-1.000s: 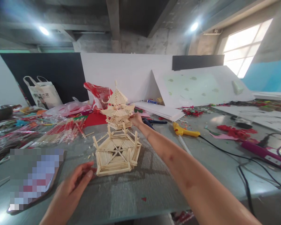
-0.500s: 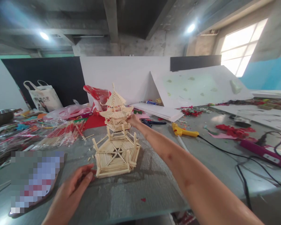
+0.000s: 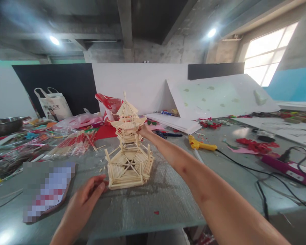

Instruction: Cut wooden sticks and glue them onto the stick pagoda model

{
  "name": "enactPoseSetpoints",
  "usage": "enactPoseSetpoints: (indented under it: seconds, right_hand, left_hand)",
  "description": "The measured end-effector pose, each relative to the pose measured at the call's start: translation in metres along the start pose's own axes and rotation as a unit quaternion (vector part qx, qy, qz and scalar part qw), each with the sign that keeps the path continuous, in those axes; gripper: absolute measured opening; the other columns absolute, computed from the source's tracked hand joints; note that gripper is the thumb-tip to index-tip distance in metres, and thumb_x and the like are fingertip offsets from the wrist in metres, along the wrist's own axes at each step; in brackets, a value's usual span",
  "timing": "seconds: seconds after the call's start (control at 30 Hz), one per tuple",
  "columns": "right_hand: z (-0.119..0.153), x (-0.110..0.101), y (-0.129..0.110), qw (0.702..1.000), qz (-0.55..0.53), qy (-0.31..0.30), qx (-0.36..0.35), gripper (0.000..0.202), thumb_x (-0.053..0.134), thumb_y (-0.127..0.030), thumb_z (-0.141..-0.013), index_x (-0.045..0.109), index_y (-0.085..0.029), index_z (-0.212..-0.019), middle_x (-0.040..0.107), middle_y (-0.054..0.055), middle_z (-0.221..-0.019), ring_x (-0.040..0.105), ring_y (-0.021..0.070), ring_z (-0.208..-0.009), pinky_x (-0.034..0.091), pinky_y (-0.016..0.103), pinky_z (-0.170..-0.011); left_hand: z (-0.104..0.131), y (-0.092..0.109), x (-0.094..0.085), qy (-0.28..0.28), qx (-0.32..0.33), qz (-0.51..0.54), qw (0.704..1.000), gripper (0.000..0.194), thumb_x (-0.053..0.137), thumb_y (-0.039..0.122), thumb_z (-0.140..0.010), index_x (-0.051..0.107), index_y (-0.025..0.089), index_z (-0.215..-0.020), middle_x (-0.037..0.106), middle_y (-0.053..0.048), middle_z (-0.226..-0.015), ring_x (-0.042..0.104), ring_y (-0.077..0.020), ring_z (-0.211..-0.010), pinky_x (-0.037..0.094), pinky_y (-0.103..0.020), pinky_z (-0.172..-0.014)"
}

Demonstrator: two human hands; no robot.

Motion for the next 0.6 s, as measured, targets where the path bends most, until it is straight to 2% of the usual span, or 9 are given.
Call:
enactPoseSetpoints:
  seconds: [0.1, 0.37, 0.5, 0.6]
  right_hand:
    - [0.0, 0.006, 0.004, 0.999, 0.003, -0.041, 0.019, 0.03, 0.053, -0.033, -0.088, 0.056, -0.013, -0.11, 0.057, 0.006, -0.108, 0.058, 0.0197, -0.091, 0.05, 0.037, -0.076]
    - [0.008, 0.01, 0.009, 0.994, -0.012, -0.086, 0.06, 0.029, 0.053, -0.032, -0.088, 0.055, -0.014, -0.111, 0.057, 0.007, -0.109, 0.058, 0.0189, -0.092, 0.05, 0.037, -0.077]
    - [0.021, -0.004, 0.008, 0.992, -0.04, -0.092, 0.077, 0.027, 0.053, -0.031, -0.088, 0.056, -0.013, -0.108, 0.059, 0.006, -0.104, 0.059, 0.0166, -0.086, 0.051, 0.034, -0.073]
    - [0.037, -0.025, 0.01, 0.991, -0.062, -0.077, 0.087, 0.022, 0.053, -0.031, -0.088, 0.058, -0.012, -0.097, 0.061, 0.003, -0.088, 0.059, 0.0114, -0.07, 0.05, 0.027, -0.062]
  left_hand:
    - [0.0, 0.0, 0.0, 0.008, 0.001, 0.009, 1.0, 0.041, 0.045, 0.049, -0.08, 0.056, 0.018, -0.104, 0.068, -0.008, -0.097, 0.063, -0.0215, -0.09, 0.046, -0.033, -0.082]
    - [-0.001, 0.001, -0.001, 0.016, 0.009, 0.008, 1.0, 0.038, 0.046, 0.045, -0.08, 0.057, 0.017, -0.104, 0.068, -0.007, -0.094, 0.063, -0.0213, -0.088, 0.046, -0.032, -0.08]
    - [0.0, 0.001, -0.001, 0.013, 0.008, 0.011, 1.0, 0.038, 0.045, 0.045, -0.081, 0.056, 0.017, -0.105, 0.068, -0.008, -0.095, 0.063, -0.0211, -0.088, 0.046, -0.033, -0.082]
    - [0.0, 0.0, -0.001, 0.013, 0.009, 0.014, 1.0, 0.038, 0.045, 0.045, -0.082, 0.056, 0.017, -0.105, 0.068, -0.008, -0.095, 0.063, -0.0209, -0.088, 0.046, -0.033, -0.082]
Point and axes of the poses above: each hand's wrist, its own z-axis away from the middle knuckle, its own x-axis out of the palm, y = z × x, the point moved 5 cm from there along -z, towards the middle knuckle
